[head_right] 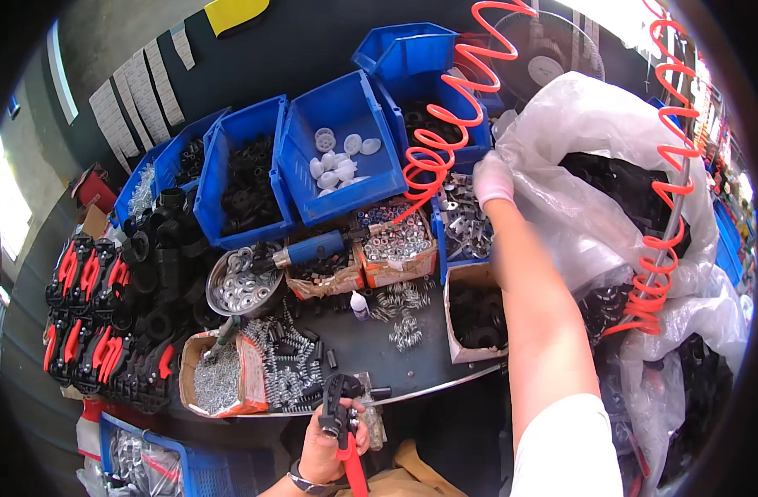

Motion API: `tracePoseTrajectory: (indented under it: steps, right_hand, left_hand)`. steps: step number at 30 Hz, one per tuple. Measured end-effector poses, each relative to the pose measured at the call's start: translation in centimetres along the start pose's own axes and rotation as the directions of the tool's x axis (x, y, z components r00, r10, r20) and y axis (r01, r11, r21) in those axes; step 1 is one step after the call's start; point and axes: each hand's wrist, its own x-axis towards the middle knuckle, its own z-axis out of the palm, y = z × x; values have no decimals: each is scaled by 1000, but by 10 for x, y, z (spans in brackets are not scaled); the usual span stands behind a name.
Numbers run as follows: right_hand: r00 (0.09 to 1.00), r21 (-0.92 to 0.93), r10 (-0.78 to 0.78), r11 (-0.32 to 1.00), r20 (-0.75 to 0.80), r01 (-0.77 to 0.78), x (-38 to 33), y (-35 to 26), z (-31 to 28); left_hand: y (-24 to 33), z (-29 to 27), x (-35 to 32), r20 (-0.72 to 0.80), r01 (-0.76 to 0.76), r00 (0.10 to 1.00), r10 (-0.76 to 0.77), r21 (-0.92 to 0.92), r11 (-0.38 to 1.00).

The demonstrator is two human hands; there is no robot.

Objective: The person assembles caulking guns by fitting together handles, rods, springs, and washers, applying liquid from a squeeze bottle, and driving fasteners with a pneumatic tool. The person then attaches the barrels and places the assembled tools into plastic bags and a crate.

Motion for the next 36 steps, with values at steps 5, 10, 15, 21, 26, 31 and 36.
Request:
tracePoseTrajectory:
  steps: [5, 10, 15, 21, 26, 31, 36]
  right_hand:
    - [949, 954, 122, -113, 291, -278, -51, 9, -53]
    - [938, 887, -195, -317, 286, -337, -209, -10, -114]
    - [851, 966, -508, 120, -137, 228, -376, 1, -153]
    - [696, 977, -708, 42, -120, 211, -437, -4, -164]
    - [765, 965, -639, 141, -81, 221, -438, -4, -171]
    - [565, 908, -797, 54, -211, 415, -425, 5, -153]
    - [358, 658, -904, 124, -233, 742, -383, 6, -172]
  left_hand:
    - [5, 8, 0, -113, 51, 992, -56, -43, 998]
    - [20, 17, -6, -57, 108, 991, -122, -208, 972]
    - [25, 49, -10, -93, 137, 984, -153, -156, 978]
    - [5, 62, -35, -199, 4, 980, 11, 73, 997]
    - [-4, 71, -46, -165, -89, 979, 122, 193, 977]
    - [-12, 46, -50, 6, -138, 989, 146, 364, 921]
    - [14, 45, -36, 125, 261, 949, -291, 209, 942]
